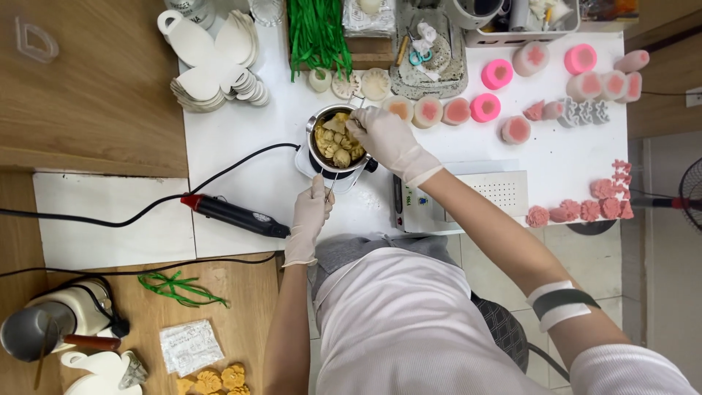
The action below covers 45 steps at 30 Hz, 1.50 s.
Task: The recorder prepares and packages scented wax melts, starting by stirring melting wax in a pot and then wrapping and labeling individual wax pieces.
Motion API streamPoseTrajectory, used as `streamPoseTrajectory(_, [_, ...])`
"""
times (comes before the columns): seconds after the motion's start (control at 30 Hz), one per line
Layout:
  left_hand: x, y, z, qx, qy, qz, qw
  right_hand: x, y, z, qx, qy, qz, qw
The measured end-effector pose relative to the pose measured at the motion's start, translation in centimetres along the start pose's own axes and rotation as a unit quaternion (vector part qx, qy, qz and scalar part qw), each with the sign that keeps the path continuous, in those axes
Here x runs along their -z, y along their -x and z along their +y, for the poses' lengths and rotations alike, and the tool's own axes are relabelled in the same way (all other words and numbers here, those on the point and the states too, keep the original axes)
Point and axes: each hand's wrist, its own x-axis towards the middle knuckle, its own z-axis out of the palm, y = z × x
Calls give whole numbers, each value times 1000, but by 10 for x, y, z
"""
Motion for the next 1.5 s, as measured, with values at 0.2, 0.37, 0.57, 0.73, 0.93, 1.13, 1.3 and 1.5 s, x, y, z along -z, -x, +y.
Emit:
streamPoseTrajectory(0.2, [-1, -3, -4, -14, 10, 4, 1000, -17, 19, 12, 11, 17, 47, 999])
streamPoseTrajectory(0.37, [-1, -9, -10, -24, 19, -4, 1000, -24, 29, 19, 9, 40, 30, 999])
streamPoseTrajectory(0.57, [0, -9, -10, -21, 18, -8, 1000, -9, 35, 21, 70, 142, -57, 986])
streamPoseTrajectory(0.73, [1, -8, -9, -30, 21, -8, 999, -6, 37, 25, 161, 217, -36, 962])
streamPoseTrajectory(0.93, [2, -10, -11, -33, 25, -8, 999, 6, 33, 26, 220, 221, -29, 950])
streamPoseTrajectory(1.13, [3, -10, -10, -30, 26, -13, 999, 21, 27, 20, 207, 171, -52, 962])
streamPoseTrajectory(1.3, [3, -11, -11, -31, 18, -9, 999, 20, 27, 17, 231, 179, -47, 955])
streamPoseTrajectory(1.5, [3, -12, -12, -31, 19, -6, 999, 16, 34, 14, 232, 195, -38, 952])
